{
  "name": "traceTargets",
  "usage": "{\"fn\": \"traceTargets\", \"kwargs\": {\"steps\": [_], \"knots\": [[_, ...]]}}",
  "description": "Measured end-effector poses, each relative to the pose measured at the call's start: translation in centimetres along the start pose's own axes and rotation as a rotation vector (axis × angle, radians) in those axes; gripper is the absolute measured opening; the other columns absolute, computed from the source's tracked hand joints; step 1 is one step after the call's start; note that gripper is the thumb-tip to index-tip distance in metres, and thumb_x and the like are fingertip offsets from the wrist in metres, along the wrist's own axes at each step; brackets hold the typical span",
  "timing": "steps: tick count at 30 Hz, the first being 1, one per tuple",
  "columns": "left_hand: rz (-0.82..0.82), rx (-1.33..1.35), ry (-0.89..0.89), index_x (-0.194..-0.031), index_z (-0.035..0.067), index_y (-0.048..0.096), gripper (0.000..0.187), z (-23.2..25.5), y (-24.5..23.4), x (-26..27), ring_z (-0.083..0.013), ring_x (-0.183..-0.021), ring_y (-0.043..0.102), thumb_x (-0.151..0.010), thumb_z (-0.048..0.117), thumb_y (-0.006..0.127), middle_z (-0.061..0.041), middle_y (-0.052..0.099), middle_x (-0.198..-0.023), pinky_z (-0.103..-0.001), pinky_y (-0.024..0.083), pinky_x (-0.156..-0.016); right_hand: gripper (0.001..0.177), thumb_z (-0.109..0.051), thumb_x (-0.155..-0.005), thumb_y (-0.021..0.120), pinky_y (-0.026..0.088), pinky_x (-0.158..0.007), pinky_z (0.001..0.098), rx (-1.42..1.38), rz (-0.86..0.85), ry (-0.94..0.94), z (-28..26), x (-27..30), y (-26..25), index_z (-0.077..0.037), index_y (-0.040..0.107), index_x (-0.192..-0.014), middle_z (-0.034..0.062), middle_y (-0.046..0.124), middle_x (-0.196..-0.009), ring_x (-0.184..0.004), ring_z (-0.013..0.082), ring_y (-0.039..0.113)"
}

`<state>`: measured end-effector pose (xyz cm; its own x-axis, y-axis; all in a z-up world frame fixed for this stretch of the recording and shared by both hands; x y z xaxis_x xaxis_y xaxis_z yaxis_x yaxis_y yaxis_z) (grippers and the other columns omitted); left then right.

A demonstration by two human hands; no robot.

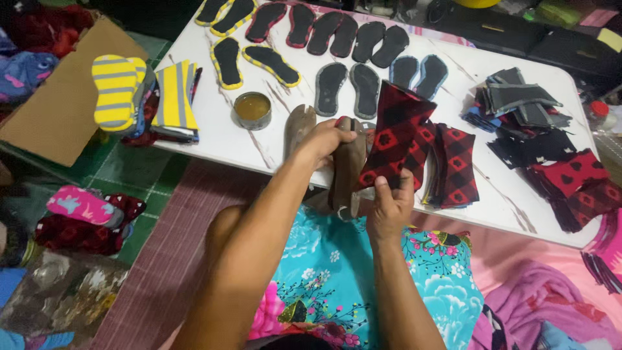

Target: The person is assembling fabric shoes by applying adhesive from a small container to shoe parts and fitting fabric uppers onto wooden shoe lasts. They handle various patterned fabric pieces and wooden forms on a table and floor.

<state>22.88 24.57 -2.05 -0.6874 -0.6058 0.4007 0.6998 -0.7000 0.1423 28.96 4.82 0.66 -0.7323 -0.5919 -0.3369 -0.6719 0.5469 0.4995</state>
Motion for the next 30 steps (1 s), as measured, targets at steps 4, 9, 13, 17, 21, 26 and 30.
{"fn": "traceTargets", "kwargs": {"steps": [4,9,13,17,21,26,30], "knots": [[-0.014,0.087,0.049,-0.130,0.019,0.063,0.043,-0.9,-0.8,0.4,-0.0194,-0.107,0.066,-0.087,0.021,0.071,-0.001,0.071,-0.115,-0.056,0.048,-0.087,0.025,-0.008,-0.101,0.065,0.041,-0.066,0.0206,0.362,0.069,0.013,1.6,-0.1,-2.6,-0.008,0.054,-0.123,-0.0035,0.056,-0.098,-0.080,0.0042,0.050],[-0.232,0.121,0.132,-0.133,0.018,0.063,0.046,-0.2,0.6,-1.3,-0.0212,-0.109,0.065,-0.088,0.022,0.073,-0.002,0.070,-0.118,-0.054,0.049,-0.085,0.030,-0.010,-0.106,0.069,0.048,-0.080,0.0196,0.480,0.067,-0.174,-0.9,-2.1,-5.5,-0.005,0.053,-0.131,-0.0015,0.057,-0.108,-0.093,0.0053,0.054],[-0.270,0.161,0.076,-0.134,0.020,0.060,0.046,-1.2,1.3,-2.5,-0.0189,-0.109,0.065,-0.089,0.022,0.072,-0.001,0.069,-0.119,-0.050,0.049,-0.083,0.028,-0.011,-0.104,0.068,0.052,-0.073,0.0238,0.147,0.023,-0.080,-2.0,-2.6,-4.3,-0.006,0.052,-0.127,0.0009,0.064,-0.105,-0.084,0.0077,0.060],[-0.348,0.266,0.044,-0.135,0.019,0.060,0.046,-3.6,0.2,-4.7,-0.0194,-0.106,0.067,-0.091,0.023,0.072,-0.002,0.069,-0.118,-0.043,0.057,-0.086,0.031,-0.002,-0.098,0.067,0.045,-0.067,0.0212,0.304,-0.104,0.031,-4.0,-2.3,-1.0,-0.005,0.059,-0.129,0.0008,0.063,-0.097,-0.078,0.0051,0.055],[-0.663,0.579,0.201,-0.137,0.010,0.058,0.043,-3.2,-0.6,-5.9,-0.0206,-0.112,0.067,-0.099,0.028,0.070,-0.006,0.068,-0.124,-0.037,0.058,-0.094,0.030,0.002,-0.086,0.066,0.044,-0.052,0.0215,0.453,-0.243,0.311,-3.2,-4.0,1.6,-0.007,0.065,-0.115,0.0007,0.063,-0.077,-0.061,0.0058,0.056],[-0.561,-0.012,0.421,-0.140,0.007,0.059,0.049,-0.1,1.1,-4.5,-0.0139,-0.113,0.066,-0.095,0.023,0.072,-0.003,0.068,-0.124,-0.032,0.058,-0.091,0.013,0.001,-0.090,0.070,0.041,-0.044,0.0253,0.488,-0.166,0.462,-1.5,-5.8,0.8,-0.002,0.067,-0.102,0.0022,0.065,-0.070,-0.052,0.0083,0.056],[-0.594,-0.153,0.280,-0.143,0.012,0.056,0.060,1.2,2.8,-3.7,-0.0159,-0.110,0.066,-0.090,0.025,0.079,-0.004,0.068,-0.122,-0.035,0.056,-0.091,0.017,0.000,-0.085,0.069,0.039,-0.045,0.0231,0.413,-0.133,0.592,0.6,-5.0,-0.7,-0.005,0.067,-0.102,-0.0001,0.065,-0.071,-0.052,0.0066,0.055]]}}
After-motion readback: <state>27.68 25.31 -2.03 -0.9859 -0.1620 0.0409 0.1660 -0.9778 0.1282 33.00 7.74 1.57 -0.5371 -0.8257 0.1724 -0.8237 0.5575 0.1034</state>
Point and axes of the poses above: each hand's wrist, its own x-axis away from the middle knuckle, its own y-axis out of the palm, z = x × y, the point moved 10 cm from there along -x, towards the middle knuckle
